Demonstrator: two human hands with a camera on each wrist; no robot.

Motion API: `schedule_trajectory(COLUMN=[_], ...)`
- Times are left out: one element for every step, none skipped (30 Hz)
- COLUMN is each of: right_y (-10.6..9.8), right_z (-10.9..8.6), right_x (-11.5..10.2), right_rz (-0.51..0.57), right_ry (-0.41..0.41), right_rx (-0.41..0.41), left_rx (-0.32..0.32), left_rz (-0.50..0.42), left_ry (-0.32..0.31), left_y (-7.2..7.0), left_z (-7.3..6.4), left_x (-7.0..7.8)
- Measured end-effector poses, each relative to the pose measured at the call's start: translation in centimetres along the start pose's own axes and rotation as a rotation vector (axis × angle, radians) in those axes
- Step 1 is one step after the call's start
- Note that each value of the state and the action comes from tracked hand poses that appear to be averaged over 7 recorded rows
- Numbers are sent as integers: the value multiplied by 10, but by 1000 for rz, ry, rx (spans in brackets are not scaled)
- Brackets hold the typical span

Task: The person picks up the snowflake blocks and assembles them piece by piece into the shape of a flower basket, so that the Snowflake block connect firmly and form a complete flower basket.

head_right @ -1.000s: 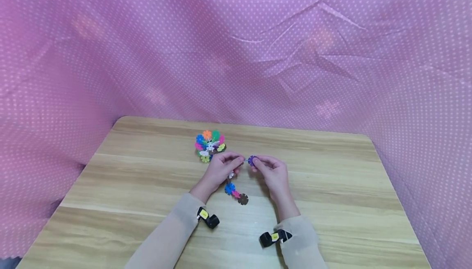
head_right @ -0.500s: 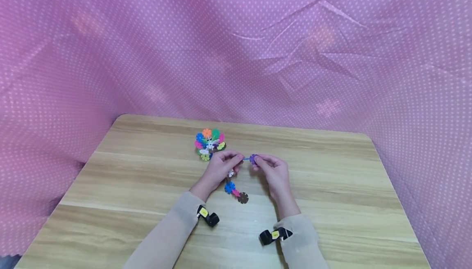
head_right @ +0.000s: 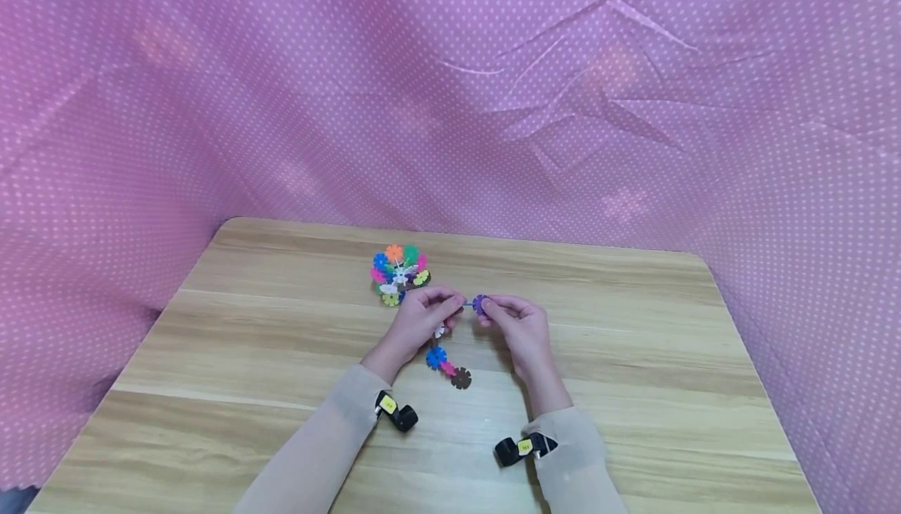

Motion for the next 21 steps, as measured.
schedule_trajectory(right_y=[0, 0, 1, 1, 1, 1, 1, 1, 2, 2, 2, 2, 2, 2, 2, 1, 1, 1, 0, 0, -1], right_z=[0, 0, 0, 0, 0, 0, -1, -1, -2, -2, -2, -3, -3, -3, -2, -2, -2, -2, -1, -1, -1], right_x=[0, 0, 0, -1, -1, -1, -2, -2, -3, -3, -3, -4, -4, -3, -3, -3, -3, -3, -2, -2, -2], right_rz=[-1, -6, -10, -13, -16, -15, -17, -22, -22, -24, -27, -31, -35, -34, -33, -34, -31, -27, -22, -24, -31], right_ry=[0, 0, -1, -3, -4, -4, -7, -10, -12, -15, -17, -20, -23, -24, -26, -27, -27, -27, -25, -26, -27], right_rx=[-1, -1, 2, 2, 3, 1, -3, -5, -6, -8, -10, -14, -14, -14, -18, -25, -34, -44, -53, -68, -87], left_rx=[0, -1, -3, -6, -9, -12, -16, -20, -24, -27, -29, -30, -32, -32, -32, -32, -33, -36, -41, -47, -53], left_rz=[0, 1, 0, -1, -6, -13, -18, -20, -21, -22, -23, -24, -24, -25, -29, -35, -40, -45, -48, -52, -54], left_ry=[1, 3, 2, 2, 0, -3, -8, -7, -6, -3, 1, 4, 10, 16, 17, 17, 19, 21, 23, 24, 26], left_y=[0, 0, 0, 0, 0, 0, 0, 1, 1, 1, 2, 2, 2, 3, 3, 3, 3, 3, 4, 4, 4], left_z=[0, 0, 1, 1, 1, 1, 0, -1, -1, -2, -2, -2, -3, -3, -3, -3, -3, -3, -2, -2, -2], left_x=[0, 0, 0, 0, 0, 0, 0, 1, 2, 2, 3, 3, 4, 3, 3, 3, 3, 3, 2, 2, 1])
Point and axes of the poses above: each hand's wrist, its own z-axis towards the middle knuckle, its own y-axis out of the palm, x = y × z, the point moved 3 cm from there along z, towards the middle knuckle, and after that the axes turned 12 degrees about x, right-handed, at the moved point
